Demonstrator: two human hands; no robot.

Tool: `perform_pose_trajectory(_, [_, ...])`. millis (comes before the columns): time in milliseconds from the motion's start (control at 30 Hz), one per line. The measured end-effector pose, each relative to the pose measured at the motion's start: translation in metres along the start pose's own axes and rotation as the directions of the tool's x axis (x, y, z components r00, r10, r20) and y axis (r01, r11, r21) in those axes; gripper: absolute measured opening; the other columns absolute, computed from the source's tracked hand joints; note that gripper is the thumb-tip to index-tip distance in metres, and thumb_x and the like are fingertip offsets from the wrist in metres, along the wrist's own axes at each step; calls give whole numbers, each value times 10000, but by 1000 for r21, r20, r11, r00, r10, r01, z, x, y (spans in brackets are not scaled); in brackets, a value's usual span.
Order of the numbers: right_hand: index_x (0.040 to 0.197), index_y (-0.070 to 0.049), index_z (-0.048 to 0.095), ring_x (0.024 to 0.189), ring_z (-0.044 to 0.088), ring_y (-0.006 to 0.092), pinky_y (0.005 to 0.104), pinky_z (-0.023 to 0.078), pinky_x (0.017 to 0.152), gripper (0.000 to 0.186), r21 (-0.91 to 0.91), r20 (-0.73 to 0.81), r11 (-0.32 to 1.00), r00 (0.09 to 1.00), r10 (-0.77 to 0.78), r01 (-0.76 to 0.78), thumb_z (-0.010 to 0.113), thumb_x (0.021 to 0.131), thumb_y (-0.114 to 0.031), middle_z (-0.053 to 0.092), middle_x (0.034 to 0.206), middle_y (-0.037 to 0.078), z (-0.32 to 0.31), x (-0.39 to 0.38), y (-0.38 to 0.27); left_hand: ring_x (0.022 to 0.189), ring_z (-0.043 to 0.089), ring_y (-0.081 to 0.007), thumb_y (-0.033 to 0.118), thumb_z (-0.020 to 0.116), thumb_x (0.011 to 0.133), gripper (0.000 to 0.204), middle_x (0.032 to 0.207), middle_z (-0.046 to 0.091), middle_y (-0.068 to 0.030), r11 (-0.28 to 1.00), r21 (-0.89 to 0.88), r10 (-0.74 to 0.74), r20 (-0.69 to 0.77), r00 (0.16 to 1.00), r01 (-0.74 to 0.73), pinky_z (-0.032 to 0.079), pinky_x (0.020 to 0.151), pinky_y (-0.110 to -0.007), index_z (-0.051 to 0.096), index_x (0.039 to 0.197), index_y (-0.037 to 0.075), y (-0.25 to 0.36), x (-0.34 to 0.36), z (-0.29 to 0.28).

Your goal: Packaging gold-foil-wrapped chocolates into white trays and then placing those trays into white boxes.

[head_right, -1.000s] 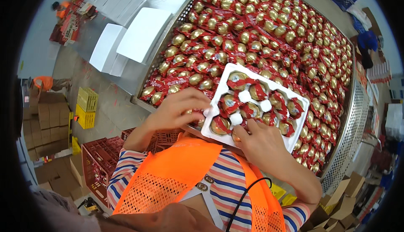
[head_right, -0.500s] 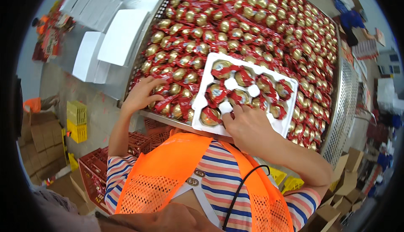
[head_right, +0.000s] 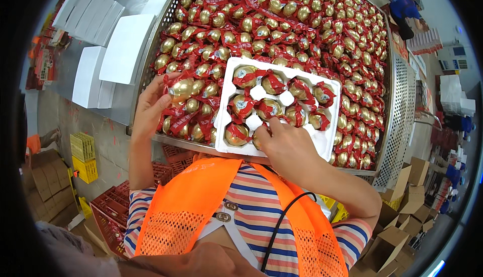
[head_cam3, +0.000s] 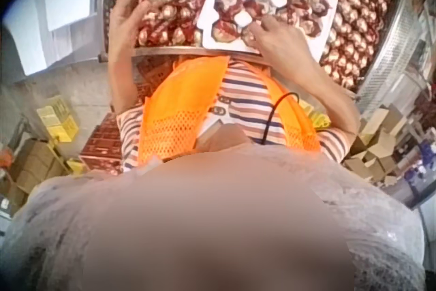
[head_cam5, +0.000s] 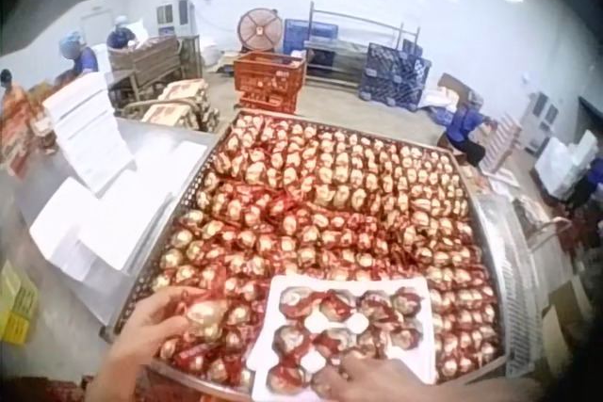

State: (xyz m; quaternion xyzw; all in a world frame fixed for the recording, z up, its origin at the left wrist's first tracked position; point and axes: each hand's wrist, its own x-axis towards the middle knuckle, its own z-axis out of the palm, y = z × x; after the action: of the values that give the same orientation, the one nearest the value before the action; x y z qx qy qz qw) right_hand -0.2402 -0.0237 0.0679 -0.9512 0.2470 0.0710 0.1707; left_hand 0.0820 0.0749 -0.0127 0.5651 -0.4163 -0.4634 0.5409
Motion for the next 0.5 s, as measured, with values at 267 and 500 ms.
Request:
perform_pose_trajectory(267, [1009,33,612,693,697,325,393,564,562,265,-24,144,992,982,-122,127,688,792,-99,621,913,197,-11,16,5,1092,677,-345,197,513,1064,495,1375,571,-192,585,-759,-85,291,953,284,603,797,-403,360,1503,27,-6,5,46])
perform_pose_trajectory(500, [973,-10,571,754,672,291,386,548,549,225,34,16,999,1000,-1,0,699,834,-132,546,891,142,-4,-7,3,1131,665,-294,213,625,1008,630,1369,575,-167,668,-693,-91,286,954,271,599,838,-393,310,1521,28,-6,-1,53])
